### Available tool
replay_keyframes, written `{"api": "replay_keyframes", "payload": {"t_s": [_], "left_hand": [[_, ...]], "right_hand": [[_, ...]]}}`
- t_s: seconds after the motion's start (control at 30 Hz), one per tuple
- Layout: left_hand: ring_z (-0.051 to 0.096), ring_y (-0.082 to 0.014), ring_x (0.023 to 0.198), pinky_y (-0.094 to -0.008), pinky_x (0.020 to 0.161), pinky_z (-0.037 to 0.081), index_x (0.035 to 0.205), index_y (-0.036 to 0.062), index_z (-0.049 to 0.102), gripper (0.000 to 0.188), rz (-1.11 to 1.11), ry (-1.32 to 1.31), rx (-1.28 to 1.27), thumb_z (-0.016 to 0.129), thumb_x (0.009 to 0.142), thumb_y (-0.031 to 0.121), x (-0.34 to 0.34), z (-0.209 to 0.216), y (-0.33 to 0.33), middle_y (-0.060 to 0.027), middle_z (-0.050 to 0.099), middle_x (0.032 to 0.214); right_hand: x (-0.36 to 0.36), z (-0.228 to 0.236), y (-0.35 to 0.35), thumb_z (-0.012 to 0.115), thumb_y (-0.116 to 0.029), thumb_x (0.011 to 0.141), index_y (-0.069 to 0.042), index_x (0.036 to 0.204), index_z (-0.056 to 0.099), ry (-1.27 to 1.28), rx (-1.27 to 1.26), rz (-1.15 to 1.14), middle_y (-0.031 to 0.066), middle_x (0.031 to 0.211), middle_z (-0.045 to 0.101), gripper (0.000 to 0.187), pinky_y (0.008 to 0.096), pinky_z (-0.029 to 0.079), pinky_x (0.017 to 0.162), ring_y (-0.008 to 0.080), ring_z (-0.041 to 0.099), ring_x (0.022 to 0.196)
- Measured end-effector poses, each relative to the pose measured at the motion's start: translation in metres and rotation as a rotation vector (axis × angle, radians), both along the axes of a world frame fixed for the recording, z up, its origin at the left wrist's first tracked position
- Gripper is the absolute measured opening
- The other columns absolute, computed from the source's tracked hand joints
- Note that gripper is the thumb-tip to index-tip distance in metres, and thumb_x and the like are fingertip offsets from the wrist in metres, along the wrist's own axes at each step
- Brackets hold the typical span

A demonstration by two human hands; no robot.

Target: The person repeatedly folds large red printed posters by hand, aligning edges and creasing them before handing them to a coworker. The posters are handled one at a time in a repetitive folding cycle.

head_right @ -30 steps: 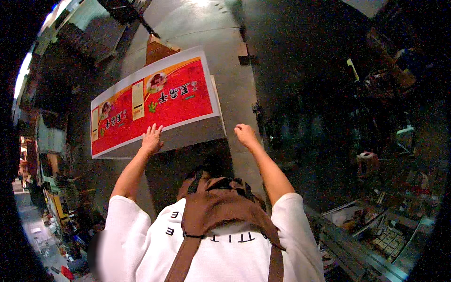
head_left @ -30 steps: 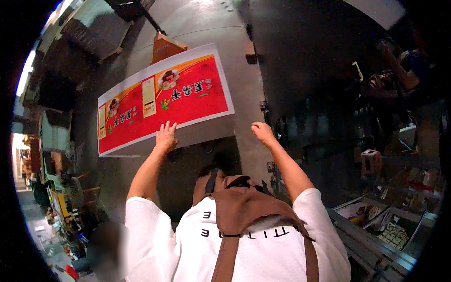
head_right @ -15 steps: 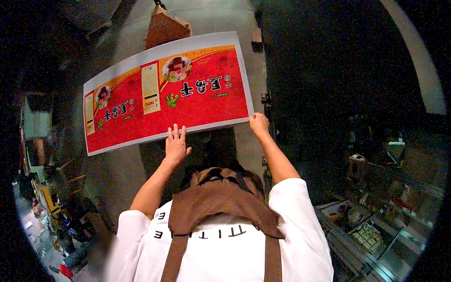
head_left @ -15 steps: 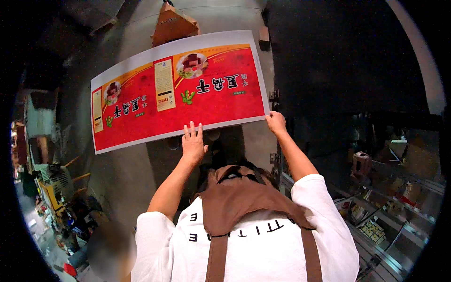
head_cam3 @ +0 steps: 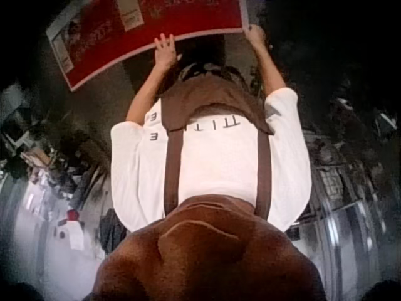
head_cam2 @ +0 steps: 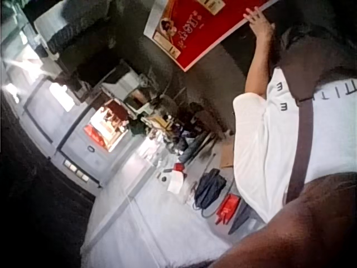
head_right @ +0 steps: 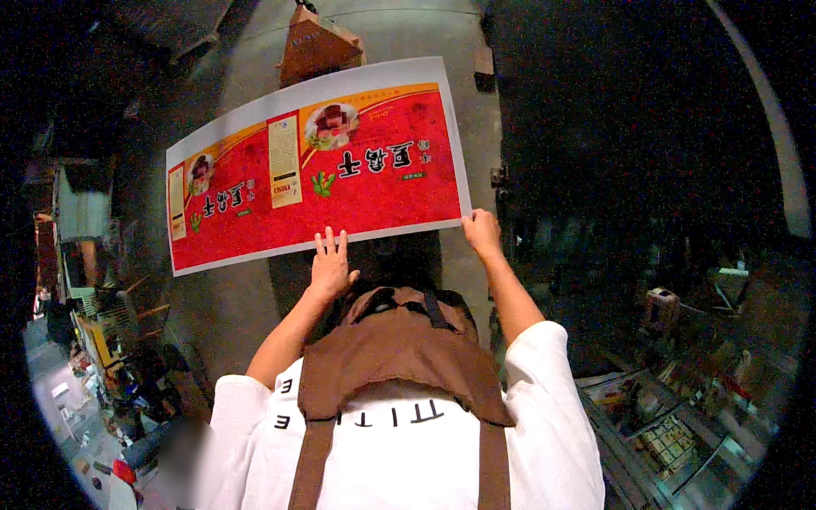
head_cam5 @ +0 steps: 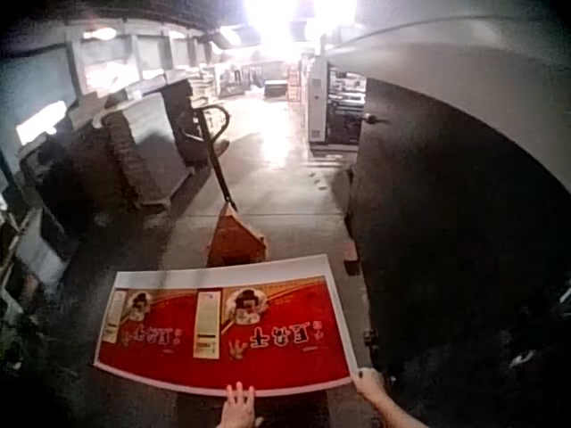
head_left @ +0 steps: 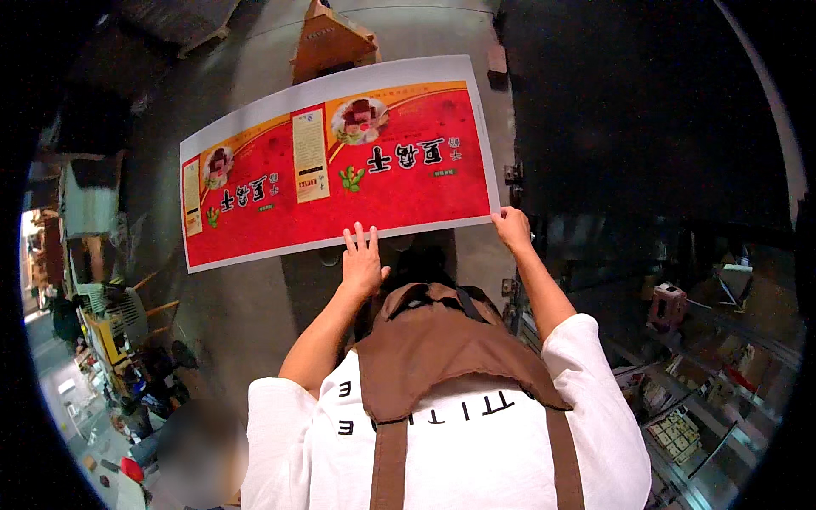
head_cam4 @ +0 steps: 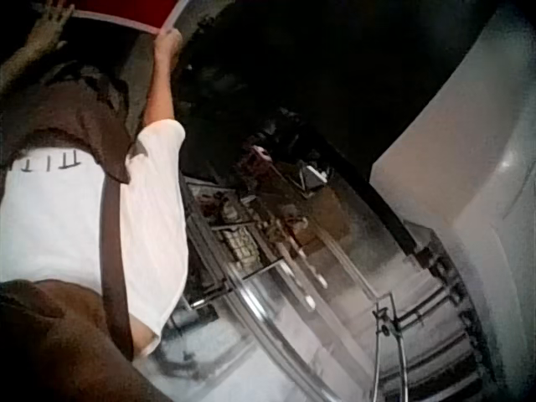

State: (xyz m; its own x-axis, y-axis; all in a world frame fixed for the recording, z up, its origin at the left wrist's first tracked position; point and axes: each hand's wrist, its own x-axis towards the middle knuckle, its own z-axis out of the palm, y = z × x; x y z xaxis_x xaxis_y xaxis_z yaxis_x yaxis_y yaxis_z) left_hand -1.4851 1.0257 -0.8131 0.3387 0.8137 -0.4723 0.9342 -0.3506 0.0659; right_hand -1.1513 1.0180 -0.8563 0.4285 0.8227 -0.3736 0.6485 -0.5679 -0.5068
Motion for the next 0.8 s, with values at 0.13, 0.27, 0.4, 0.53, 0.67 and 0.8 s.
{"api": "replay_keyframes", "payload": {"t_s": [0.13,0.27,0.4,0.53,0.67,0.8], "left_hand": [[0.012,-0.0510,0.126,-0.0481,0.095,0.037,0.138,0.0043,0.013,0.096,0.007,0.020,-0.042,0.068,0.068,0.043,0.004,0.005,0.001,-0.0297,0.012,0.139],[0.011,-0.0475,0.128,-0.0489,0.093,0.038,0.137,0.0049,0.014,0.093,0.019,0.002,-0.033,0.066,0.071,0.042,0.004,0.002,0.000,-0.0254,0.011,0.141],[0.038,-0.0336,0.118,-0.0419,0.087,0.042,0.124,0.0039,0.041,0.063,0.071,-0.236,0.071,0.064,0.075,0.036,0.003,0.015,0.003,-0.0192,0.039,0.128],[0.059,-0.0213,0.092,-0.0336,0.077,0.045,0.105,0.0026,0.056,0.041,0.603,-0.926,-0.568,0.057,0.083,0.037,0.011,-0.018,-0.018,-0.0097,0.060,0.103],[0.047,-0.0302,0.110,-0.0454,0.093,0.038,0.127,0.0115,0.040,0.073,1.258,-2.041,-1.057,0.054,0.074,0.059,0.016,-0.012,-0.019,-0.0121,0.048,0.123],[0.044,-0.0281,0.115,-0.0417,0.101,0.032,0.127,0.0045,0.037,0.072,1.347,-2.560,-0.332,0.055,0.077,0.052,-0.083,-0.001,0.021,-0.0096,0.047,0.126]], "right_hand": [[0.005,0.007,0.001,0.062,-0.028,0.072,0.000,0.086,0.063,0.052,0.058,-0.065,0.0159,0.082,0.064,0.031,0.0368,0.046,0.071,0.0288,0.061,0.078],[0.017,-0.005,0.003,0.063,-0.027,0.074,0.001,0.079,0.062,0.248,0.059,-0.160,0.0086,0.074,0.063,0.029,0.0307,0.045,0.062,0.0187,0.060,0.070],[0.024,-0.008,0.007,0.063,-0.031,0.077,-0.003,0.084,0.061,0.716,-0.040,-0.350,0.0059,0.075,0.061,0.029,0.0297,0.045,0.057,0.0150,0.057,0.065],[0.005,0.025,0.026,0.059,-0.030,0.082,-0.003,0.101,0.057,1.018,0.029,-0.261,0.0074,0.089,0.062,0.033,0.0304,0.048,0.059,0.0145,0.059,0.070],[-0.015,0.121,0.038,0.057,-0.027,0.083,-0.002,0.106,0.055,1.162,0.222,-0.152,0.0067,0.093,0.062,0.034,0.0300,0.048,0.062,0.0155,0.060,0.074],[0.013,0.074,0.007,0.057,-0.026,0.083,-0.003,0.105,0.054,1.156,0.096,-0.297,0.0040,0.089,0.061,0.032,0.0286,0.047,0.061,0.0154,0.058,0.070]]}}
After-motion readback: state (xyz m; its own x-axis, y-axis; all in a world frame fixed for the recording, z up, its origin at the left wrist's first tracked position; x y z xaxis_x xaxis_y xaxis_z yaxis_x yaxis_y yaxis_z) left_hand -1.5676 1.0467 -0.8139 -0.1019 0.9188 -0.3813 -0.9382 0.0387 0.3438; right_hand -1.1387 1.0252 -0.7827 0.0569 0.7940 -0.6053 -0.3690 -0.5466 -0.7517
